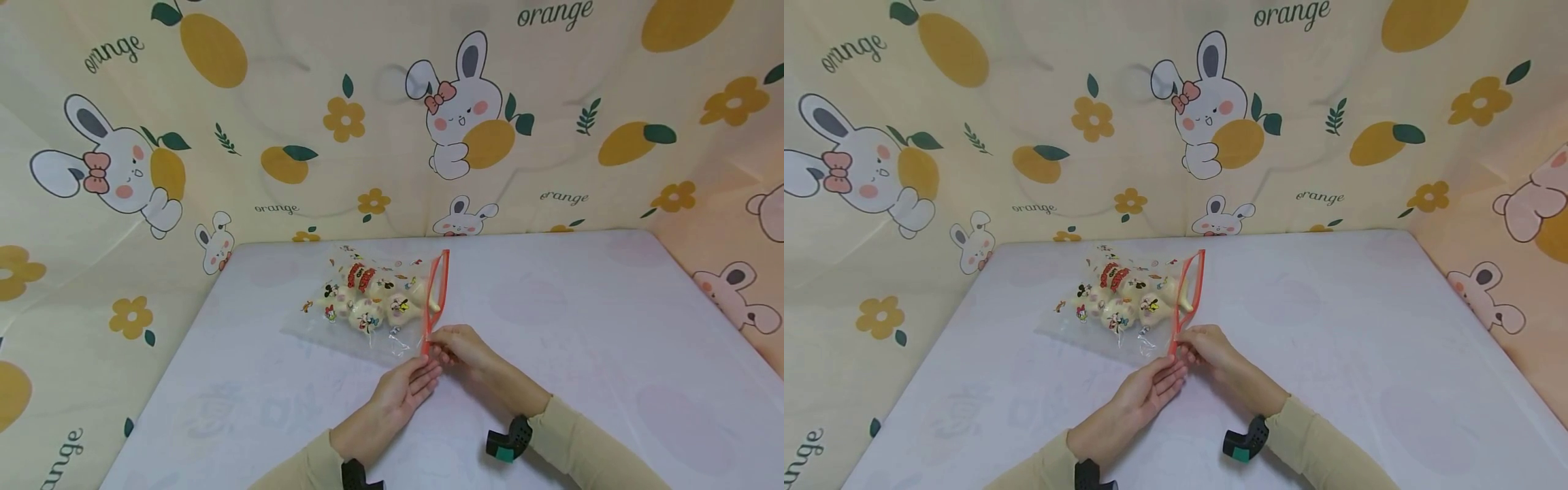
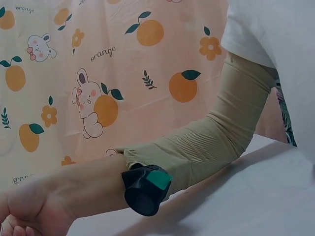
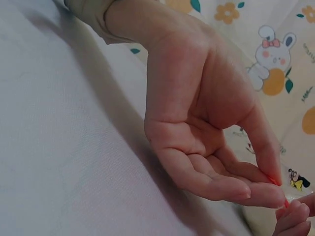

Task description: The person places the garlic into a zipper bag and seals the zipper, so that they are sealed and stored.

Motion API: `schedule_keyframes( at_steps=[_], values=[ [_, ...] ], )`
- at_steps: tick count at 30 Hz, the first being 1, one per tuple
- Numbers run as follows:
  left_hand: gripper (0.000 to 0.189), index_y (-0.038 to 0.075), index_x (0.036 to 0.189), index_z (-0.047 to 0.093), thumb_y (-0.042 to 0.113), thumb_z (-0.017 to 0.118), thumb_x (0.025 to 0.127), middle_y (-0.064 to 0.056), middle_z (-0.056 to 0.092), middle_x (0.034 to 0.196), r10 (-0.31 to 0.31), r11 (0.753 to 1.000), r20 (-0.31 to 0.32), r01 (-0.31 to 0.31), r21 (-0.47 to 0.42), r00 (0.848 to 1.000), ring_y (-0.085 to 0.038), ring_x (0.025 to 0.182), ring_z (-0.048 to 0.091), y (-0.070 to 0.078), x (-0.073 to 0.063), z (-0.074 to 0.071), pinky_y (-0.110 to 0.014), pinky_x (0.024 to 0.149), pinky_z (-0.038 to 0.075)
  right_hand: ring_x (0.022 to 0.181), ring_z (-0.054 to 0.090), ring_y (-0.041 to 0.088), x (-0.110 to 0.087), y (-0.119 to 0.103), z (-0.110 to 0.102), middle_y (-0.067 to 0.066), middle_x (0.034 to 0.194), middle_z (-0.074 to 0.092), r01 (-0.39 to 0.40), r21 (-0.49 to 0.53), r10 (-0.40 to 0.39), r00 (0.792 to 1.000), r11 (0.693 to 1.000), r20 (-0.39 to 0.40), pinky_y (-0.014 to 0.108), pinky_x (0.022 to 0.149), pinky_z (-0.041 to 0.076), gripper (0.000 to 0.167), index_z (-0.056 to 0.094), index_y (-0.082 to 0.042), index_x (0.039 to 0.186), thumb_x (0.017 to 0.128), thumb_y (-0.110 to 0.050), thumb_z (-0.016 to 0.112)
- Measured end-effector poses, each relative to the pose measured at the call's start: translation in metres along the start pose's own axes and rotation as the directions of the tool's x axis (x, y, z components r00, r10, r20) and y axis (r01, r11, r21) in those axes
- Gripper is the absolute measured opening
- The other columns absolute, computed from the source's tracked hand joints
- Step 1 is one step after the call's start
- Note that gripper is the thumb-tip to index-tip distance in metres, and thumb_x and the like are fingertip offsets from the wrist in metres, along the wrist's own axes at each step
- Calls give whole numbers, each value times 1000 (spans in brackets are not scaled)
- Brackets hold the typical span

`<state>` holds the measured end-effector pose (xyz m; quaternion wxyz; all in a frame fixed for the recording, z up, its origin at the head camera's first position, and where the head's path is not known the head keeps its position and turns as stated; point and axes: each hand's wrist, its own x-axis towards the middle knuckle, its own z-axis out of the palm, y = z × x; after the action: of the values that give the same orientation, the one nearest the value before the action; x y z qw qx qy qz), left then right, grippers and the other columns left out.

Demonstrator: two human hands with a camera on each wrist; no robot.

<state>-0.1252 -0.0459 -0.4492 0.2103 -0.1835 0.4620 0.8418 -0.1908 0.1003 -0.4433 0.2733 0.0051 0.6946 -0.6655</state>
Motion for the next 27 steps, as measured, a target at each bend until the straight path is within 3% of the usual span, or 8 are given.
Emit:
schedule_keyframes(
  at_steps=[27],
  values=[
    [42, -10, 128, 51, 16, 56, 95, 3, 72, 88, 22, 999, 12, -23, 33, 1000, -6, 88, 68, -1, -1, 2, -22, 85, 54, 48, 43, 0, 19, -8, -10, -12, 53, 50, -2, -6, 1, 994, 1000, -110, 16, 50, 34, 22, 58, -14, 69, 90, -12, 56]
  ],
)
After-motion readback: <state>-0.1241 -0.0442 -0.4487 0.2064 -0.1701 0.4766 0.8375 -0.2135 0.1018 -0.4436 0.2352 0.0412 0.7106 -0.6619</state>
